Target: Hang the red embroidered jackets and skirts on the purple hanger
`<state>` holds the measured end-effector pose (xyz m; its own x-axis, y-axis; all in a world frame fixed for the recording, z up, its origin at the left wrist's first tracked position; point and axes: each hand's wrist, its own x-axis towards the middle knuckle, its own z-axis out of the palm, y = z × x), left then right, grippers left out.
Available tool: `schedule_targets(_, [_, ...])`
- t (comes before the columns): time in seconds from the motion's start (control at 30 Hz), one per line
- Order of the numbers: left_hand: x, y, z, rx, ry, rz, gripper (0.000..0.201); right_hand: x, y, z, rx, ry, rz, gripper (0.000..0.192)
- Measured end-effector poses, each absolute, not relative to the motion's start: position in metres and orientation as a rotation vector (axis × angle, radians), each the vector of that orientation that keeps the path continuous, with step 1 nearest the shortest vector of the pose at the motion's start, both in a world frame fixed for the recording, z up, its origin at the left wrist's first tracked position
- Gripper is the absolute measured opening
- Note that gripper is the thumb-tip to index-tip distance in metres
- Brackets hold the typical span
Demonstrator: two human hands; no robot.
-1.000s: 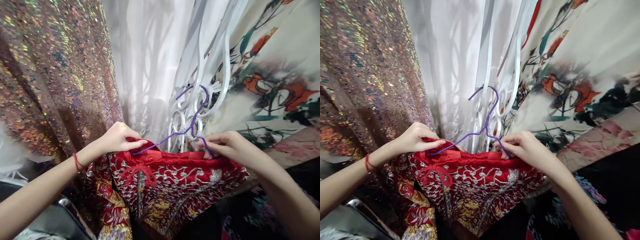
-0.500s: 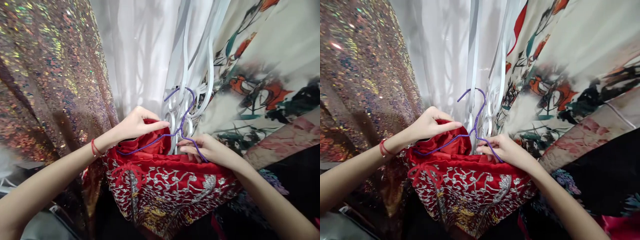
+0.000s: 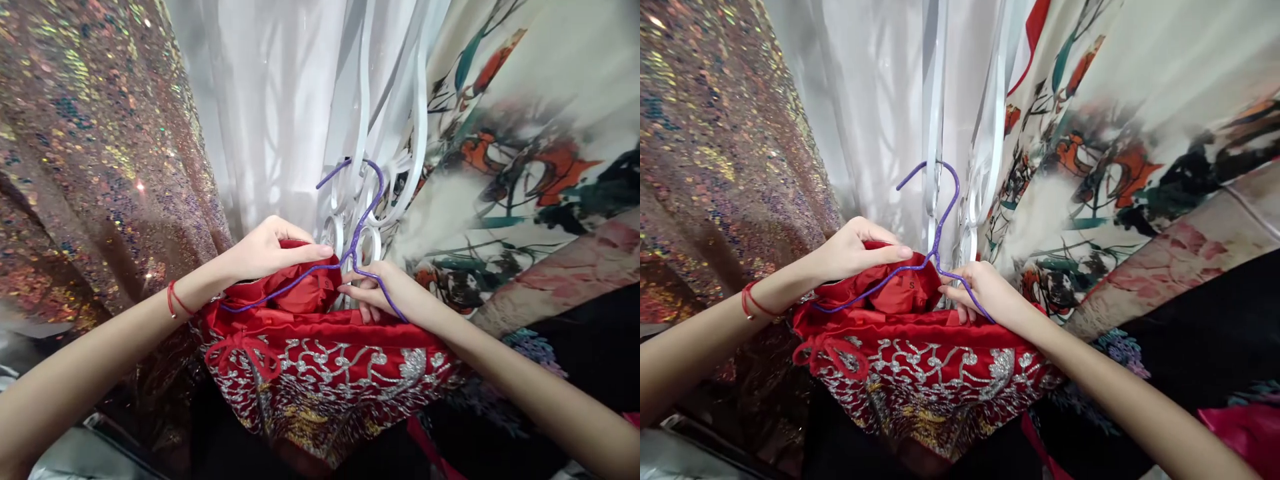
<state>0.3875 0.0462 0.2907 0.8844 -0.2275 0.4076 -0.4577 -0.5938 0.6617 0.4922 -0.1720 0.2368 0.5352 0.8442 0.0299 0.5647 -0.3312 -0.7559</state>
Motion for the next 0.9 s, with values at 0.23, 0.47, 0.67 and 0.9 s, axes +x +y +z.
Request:
schedule_targets(0.23, [0.368, 0.073, 0.305, 2.401, -0.475, 0.213, 0.028, 0.489, -0.182, 0.25, -2.017, -1.138, 0.493, 0.046])
schedule_targets(0.47, [0.338, 0.102, 0.3, 2.99, -0.032, 0.476, 0.021, 0.482, -0.188, 0.246, -1.79, -1.075, 0.43, 0.042])
schedule_targets(0.67, [0.319, 0.075, 0.291, 3.189, 1.07, 0.578, 0.057, 0.466, -0.191, 0.235, -1.802, -1.034, 0.21, 0.036])
schedule_targets(0.9, [0.339, 0.093, 0.29, 3.089, 1.139, 0.265, 0.047, 0.468, -0.188, 0.241, -1.915, -1.226, -0.114, 0.034])
